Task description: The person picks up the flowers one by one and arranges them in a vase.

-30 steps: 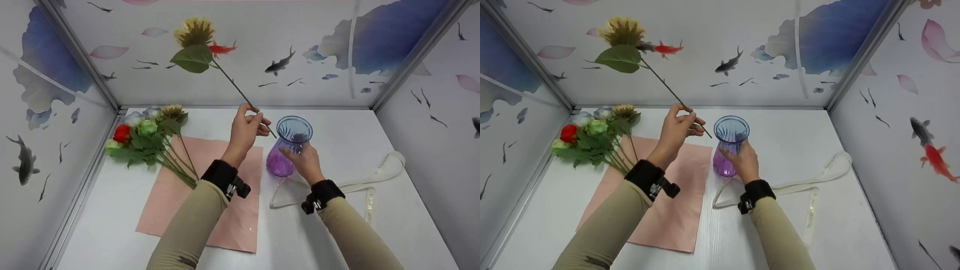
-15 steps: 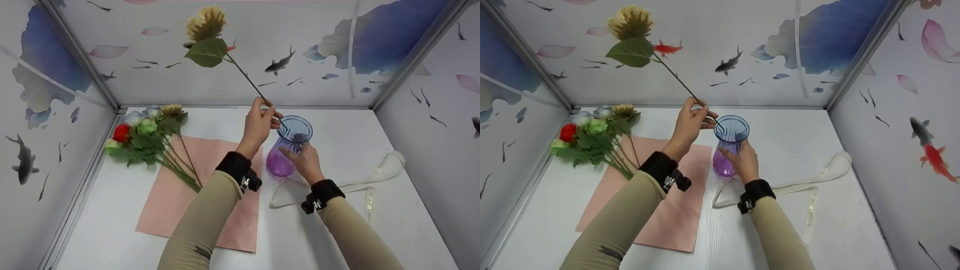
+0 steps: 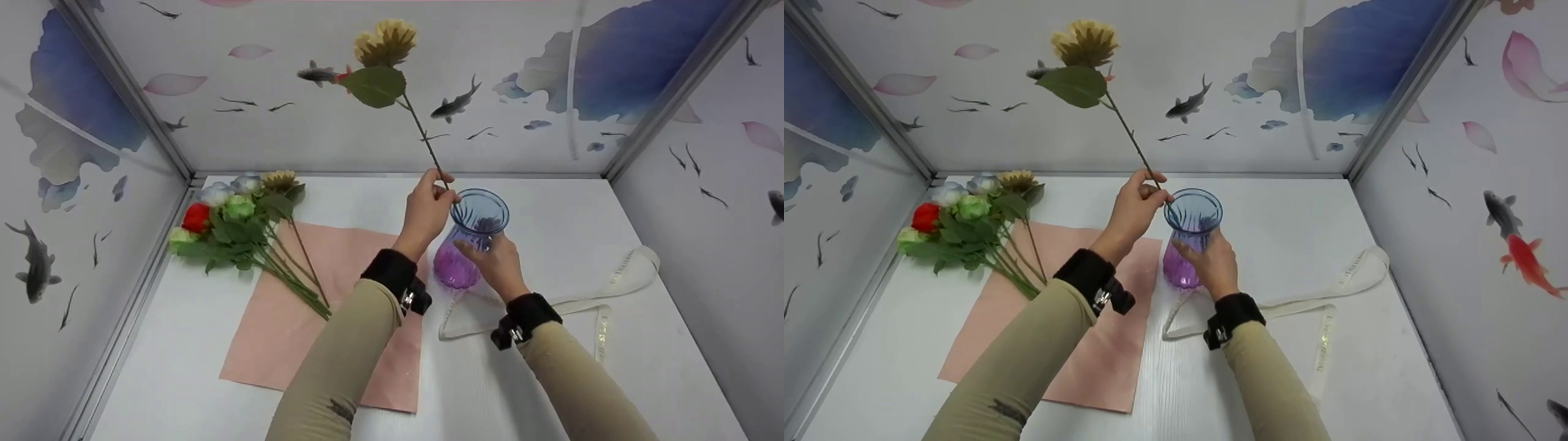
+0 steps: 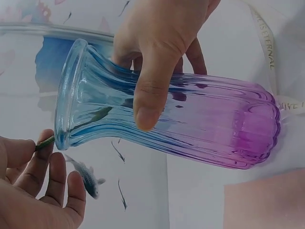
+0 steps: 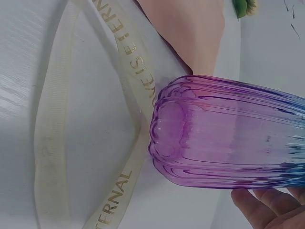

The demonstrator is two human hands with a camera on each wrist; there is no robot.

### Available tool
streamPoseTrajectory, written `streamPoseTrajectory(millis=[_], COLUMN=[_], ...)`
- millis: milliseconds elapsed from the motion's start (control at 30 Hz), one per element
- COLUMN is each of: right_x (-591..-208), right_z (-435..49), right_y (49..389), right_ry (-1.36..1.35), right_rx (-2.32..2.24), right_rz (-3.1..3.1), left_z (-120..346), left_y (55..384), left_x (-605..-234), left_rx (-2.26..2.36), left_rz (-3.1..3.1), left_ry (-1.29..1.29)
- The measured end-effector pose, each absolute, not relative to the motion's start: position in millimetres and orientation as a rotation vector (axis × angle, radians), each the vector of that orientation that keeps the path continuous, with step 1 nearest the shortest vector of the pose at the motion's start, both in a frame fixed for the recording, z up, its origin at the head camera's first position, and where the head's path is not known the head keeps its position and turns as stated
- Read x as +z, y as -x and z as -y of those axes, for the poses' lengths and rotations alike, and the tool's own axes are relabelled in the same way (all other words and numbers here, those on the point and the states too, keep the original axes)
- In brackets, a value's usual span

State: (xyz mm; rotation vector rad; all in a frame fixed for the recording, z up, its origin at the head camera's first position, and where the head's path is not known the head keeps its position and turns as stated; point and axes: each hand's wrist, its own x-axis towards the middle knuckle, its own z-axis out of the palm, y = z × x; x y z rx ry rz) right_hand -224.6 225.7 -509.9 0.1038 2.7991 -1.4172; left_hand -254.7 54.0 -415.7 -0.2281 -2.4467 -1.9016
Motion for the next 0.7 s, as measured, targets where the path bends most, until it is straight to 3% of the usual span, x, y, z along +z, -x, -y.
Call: streamPoseTrajectory(millis=[700], right_x=[-512], right_z=[-225], right_y=[225], right_ry=[-0.080], right_rx=[-1.362], right_rz=[-2.895], left_z=[-79], left_y=[244], left_x=[-416], left_rx=[-1.213], left_rz=[2.874], left_ry=[0.086])
